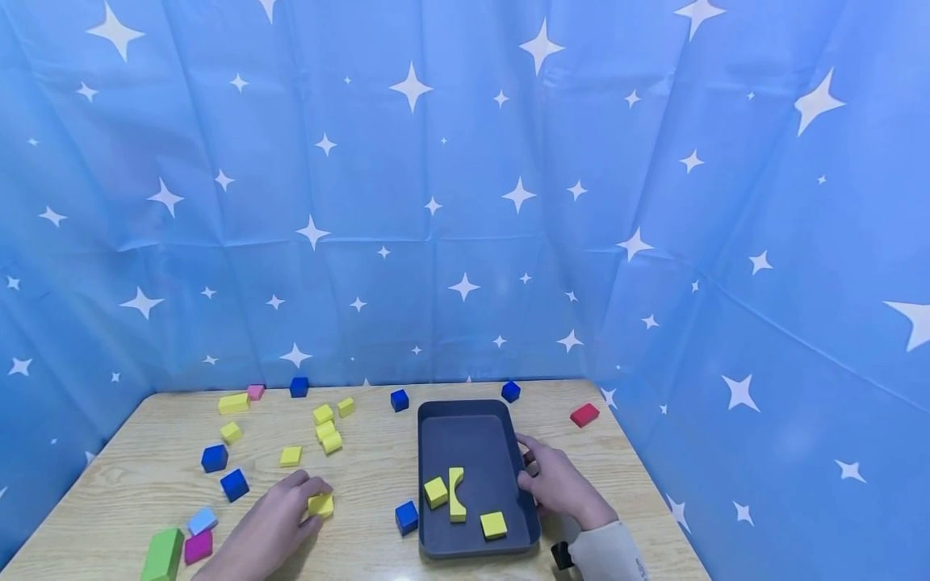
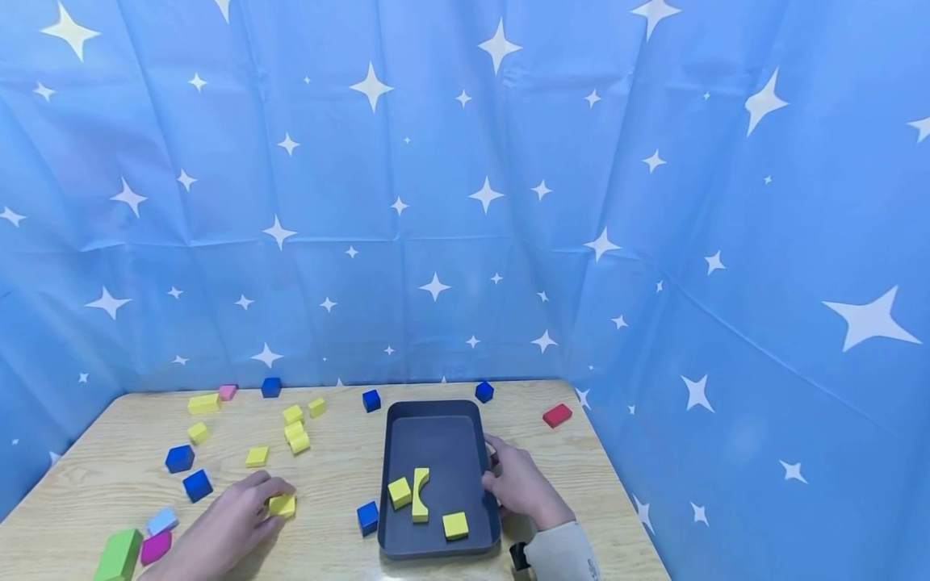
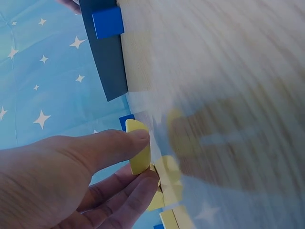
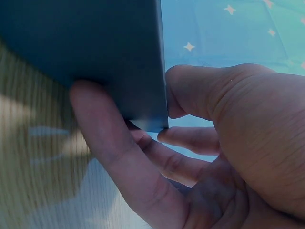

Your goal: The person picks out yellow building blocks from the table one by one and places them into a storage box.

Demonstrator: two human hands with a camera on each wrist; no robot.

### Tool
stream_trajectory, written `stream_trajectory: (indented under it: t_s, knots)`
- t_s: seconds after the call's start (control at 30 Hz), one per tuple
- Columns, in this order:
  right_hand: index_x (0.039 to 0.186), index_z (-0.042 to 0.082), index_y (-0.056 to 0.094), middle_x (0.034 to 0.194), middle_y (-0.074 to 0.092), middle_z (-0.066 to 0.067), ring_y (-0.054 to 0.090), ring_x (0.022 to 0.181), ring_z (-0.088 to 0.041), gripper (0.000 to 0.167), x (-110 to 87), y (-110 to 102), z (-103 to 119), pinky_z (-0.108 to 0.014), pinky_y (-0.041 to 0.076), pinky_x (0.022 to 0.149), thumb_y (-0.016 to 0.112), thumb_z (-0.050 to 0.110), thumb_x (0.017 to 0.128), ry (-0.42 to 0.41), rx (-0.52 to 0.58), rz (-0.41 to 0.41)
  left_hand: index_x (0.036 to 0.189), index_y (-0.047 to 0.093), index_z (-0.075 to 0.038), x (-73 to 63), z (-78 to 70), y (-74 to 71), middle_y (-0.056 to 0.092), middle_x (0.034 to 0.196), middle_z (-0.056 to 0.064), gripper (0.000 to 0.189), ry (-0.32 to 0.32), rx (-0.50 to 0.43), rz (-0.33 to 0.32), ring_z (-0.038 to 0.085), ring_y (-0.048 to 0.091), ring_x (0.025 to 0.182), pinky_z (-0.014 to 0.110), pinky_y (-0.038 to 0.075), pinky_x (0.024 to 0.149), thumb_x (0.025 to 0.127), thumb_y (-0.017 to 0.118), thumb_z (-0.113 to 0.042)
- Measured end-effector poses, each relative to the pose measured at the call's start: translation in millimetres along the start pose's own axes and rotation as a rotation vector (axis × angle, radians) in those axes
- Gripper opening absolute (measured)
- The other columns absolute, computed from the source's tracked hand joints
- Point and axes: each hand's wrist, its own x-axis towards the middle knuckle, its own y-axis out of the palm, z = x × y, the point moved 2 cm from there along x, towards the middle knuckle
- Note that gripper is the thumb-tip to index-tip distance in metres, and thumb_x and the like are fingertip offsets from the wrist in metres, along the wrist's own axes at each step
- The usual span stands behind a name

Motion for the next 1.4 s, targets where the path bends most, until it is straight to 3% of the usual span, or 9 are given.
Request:
stream_trajectory:
  t_s: [0.27, 0.77, 1.13, 1.4]
  knots:
    - [0.177, 0.005, 0.046, 0.126, 0.075, -0.022, 0.072, 0.077, -0.024, 0.075, -0.7, 0, 1, -0.041, 0.068, 0.057, 0.071, -0.001, 0.107, -0.003, 0.003, 0.003, 0.123, 0.086, -0.017, 1.3, -5.7, -1.5, 0.072, 0.103, -0.006, 0.034, -0.004, 0.003, -0.007, 0.008, 0.056, 0.079, 0.024, 0.057, 0.072, 0.092, 0.098, -0.008]
    - [0.176, 0.005, 0.046, 0.127, 0.075, -0.024, 0.072, 0.078, -0.024, 0.074, -1.1, -1, 0, -0.043, 0.070, 0.058, 0.071, -0.001, 0.107, -0.002, 0.007, -0.002, 0.125, 0.085, -0.016, 5.8, -22.4, -7.1, 0.075, 0.107, -0.003, 0.037, 0.044, -0.034, -0.064, 0.006, 0.067, 0.090, 0.029, 0.067, 0.080, 0.092, 0.097, -0.006]
    - [0.177, 0.004, 0.046, 0.129, 0.075, -0.025, 0.072, 0.077, -0.023, 0.075, -0.6, -1, -1, -0.043, 0.069, 0.057, 0.071, -0.001, 0.106, -0.006, 0.003, 0.008, 0.123, 0.085, -0.016, 14.9, -43.2, -3.0, 0.076, 0.110, -0.002, 0.032, 0.083, -0.083, -0.107, 0.010, 0.072, 0.096, 0.034, 0.071, 0.086, 0.094, 0.098, -0.011]
    - [0.178, 0.005, 0.045, 0.129, 0.075, -0.025, 0.072, 0.077, -0.023, 0.076, 0.0, -1, -1, -0.042, 0.070, 0.058, 0.071, -0.001, 0.106, -0.001, 0.000, 0.017, 0.123, 0.085, -0.017, 22.5, -59.7, 0.3, 0.073, 0.105, -0.004, 0.031, 0.126, -0.087, -0.135, 0.006, 0.067, 0.089, 0.027, 0.067, 0.079, 0.095, 0.098, -0.013]
